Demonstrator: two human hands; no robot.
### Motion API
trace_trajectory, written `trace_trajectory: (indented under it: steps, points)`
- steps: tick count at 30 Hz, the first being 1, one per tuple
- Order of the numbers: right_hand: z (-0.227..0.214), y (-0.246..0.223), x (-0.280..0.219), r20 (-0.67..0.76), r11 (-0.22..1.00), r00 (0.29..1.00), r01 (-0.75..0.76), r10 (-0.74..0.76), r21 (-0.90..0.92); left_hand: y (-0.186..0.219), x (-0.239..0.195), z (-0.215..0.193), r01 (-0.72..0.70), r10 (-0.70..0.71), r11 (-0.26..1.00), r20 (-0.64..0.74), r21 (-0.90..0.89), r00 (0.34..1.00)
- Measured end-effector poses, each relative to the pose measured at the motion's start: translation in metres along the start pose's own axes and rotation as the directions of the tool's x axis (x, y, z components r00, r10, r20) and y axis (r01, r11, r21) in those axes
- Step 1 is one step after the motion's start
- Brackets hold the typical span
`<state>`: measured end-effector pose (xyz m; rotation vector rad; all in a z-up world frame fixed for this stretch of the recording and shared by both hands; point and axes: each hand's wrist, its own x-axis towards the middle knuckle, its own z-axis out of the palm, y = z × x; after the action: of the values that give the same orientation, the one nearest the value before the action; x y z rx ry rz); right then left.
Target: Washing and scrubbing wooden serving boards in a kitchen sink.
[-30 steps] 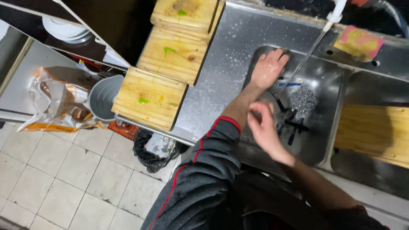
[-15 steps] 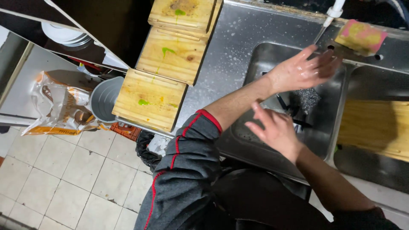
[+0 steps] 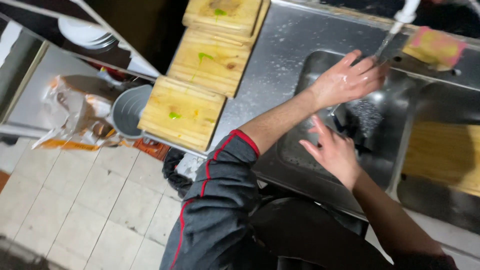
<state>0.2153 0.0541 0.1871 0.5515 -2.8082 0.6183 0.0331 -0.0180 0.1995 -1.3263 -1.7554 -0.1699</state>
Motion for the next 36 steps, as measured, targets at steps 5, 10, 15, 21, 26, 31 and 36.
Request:
trace_trajectory:
  steps: [5, 10, 15, 21, 26, 31, 36]
  points:
    - [0.002, 0.01, -0.031, -0.103, 0.983, 0.993, -0.039, 0.059, 0.182, -0.013, -0.097, -0.028, 0.455, -0.426, 0.873, 0.179, -0.175, 0.887]
    - [0.017, 0.068, -0.083, -0.069, 0.951, 0.952, -0.29, 0.298, 0.107, -0.108, -0.319, -0.121, 0.682, -0.667, 0.731, 0.233, 0.02, 0.708]
    - [0.036, 0.104, -0.084, 0.178, 0.796, 0.831, -0.556, 0.527, 0.239, -0.164, -0.648, -0.197, 0.73, -0.843, 0.522, 0.135, 0.441, 0.521]
    - [0.12, 0.213, -0.065, 0.076, 0.942, 0.939, -0.333, 0.334, -0.033, -0.204, -0.479, -0.259, 0.912, -0.669, -0.398, 0.65, 0.097, -0.361]
    - [0.131, 0.252, 0.005, -0.012, 0.765, 0.805, -0.568, 0.593, -0.305, -0.197, -0.369, -0.316, 0.902, -0.566, -0.417, 0.809, -0.115, -0.159]
    - [0.167, 0.358, -0.009, 0.009, 0.891, 0.892, -0.451, 0.452, -0.058, -0.147, -0.309, -0.359, 0.889, -0.815, -0.19, 0.572, -0.416, 0.094]
    - [0.106, 0.322, 0.029, 0.114, 0.709, 0.824, -0.541, 0.555, 0.452, -0.045, -0.279, -0.318, 0.345, -0.986, -0.168, 0.155, -0.923, -0.064]
